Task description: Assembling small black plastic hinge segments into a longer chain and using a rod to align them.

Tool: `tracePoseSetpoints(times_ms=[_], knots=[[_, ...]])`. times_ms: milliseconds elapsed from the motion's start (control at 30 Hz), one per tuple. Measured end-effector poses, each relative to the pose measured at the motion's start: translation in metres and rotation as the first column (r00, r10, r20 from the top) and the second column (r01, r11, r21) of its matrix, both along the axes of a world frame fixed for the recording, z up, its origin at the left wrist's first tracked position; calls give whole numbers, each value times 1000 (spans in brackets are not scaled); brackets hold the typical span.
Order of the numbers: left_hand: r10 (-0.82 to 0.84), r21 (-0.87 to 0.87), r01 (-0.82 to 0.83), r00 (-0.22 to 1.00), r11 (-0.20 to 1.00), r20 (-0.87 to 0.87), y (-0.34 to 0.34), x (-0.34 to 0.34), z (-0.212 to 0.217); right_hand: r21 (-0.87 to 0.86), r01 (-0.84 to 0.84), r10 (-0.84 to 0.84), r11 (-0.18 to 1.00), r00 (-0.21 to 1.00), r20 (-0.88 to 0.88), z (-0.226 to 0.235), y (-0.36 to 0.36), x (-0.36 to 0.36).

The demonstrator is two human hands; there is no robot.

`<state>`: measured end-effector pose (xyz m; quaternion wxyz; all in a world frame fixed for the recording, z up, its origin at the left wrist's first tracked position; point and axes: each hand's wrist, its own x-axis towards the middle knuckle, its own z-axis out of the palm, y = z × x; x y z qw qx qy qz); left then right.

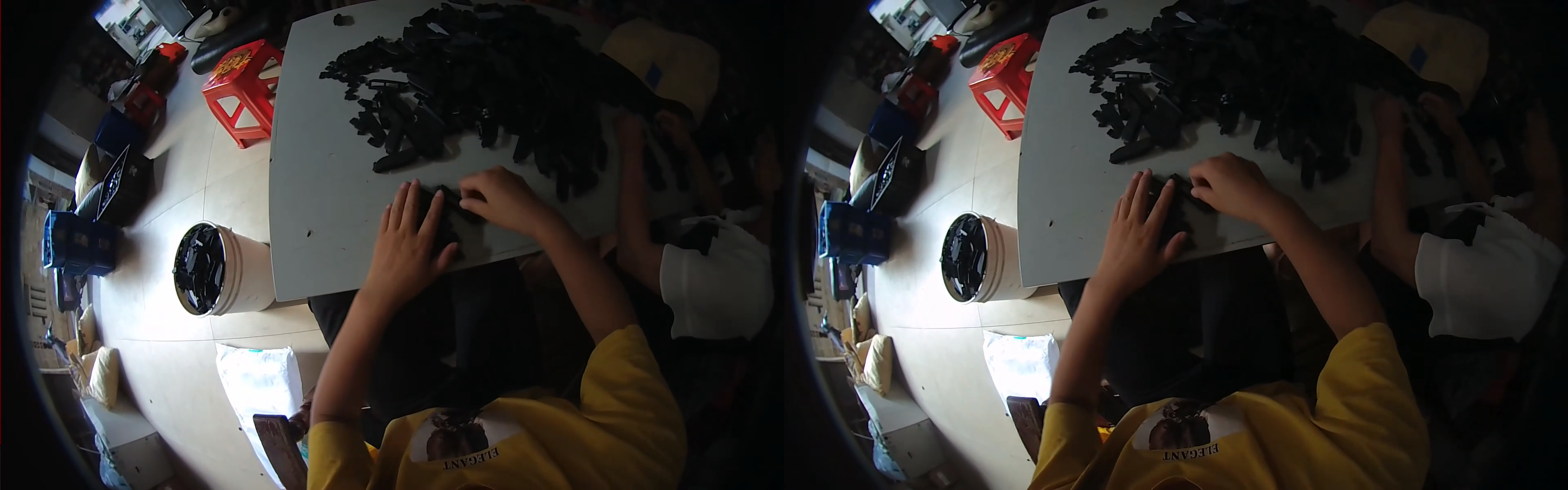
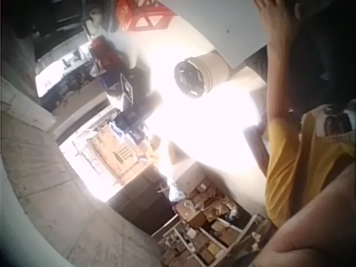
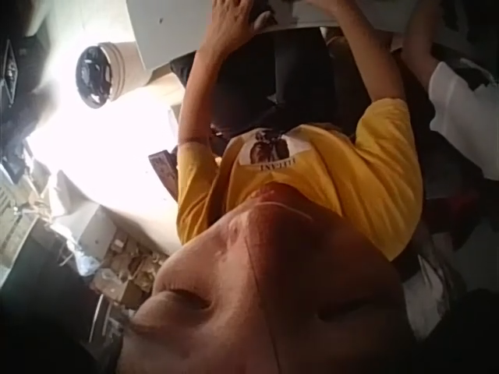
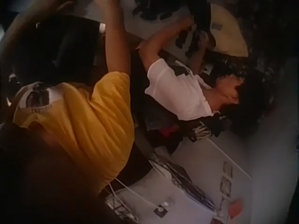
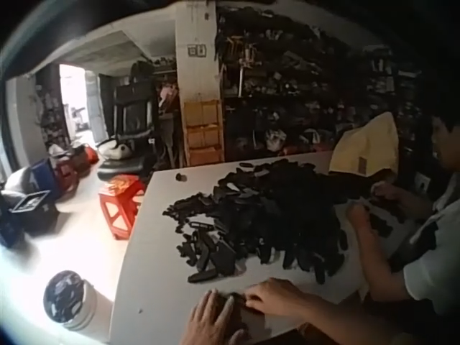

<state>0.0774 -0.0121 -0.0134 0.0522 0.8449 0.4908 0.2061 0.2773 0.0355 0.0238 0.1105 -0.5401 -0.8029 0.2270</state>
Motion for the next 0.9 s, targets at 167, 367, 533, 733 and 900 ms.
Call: tracePoseSetpoints(times_ms=[167,367,533,733,900], knots=[[-397,-137,405,914,904,77,26,-16,12,67,202,-168,977,925,-342,-29,-28,0],[-381,-100,374,922,922,-67,27,-8,25,205,274,-194,940,921,-338,-40,-31,2],[-263,-31,261,957,965,-121,16,8,17,348,243,-102,905,920,-379,-44,-34,-1],[-396,-75,389,912,918,-110,31,-15,15,384,159,-22,910,941,-339,-43,-37,-6],[-448,-44,446,888,894,-106,32,-19,17,396,121,18,910,944,-329,-43,-36,-4]])
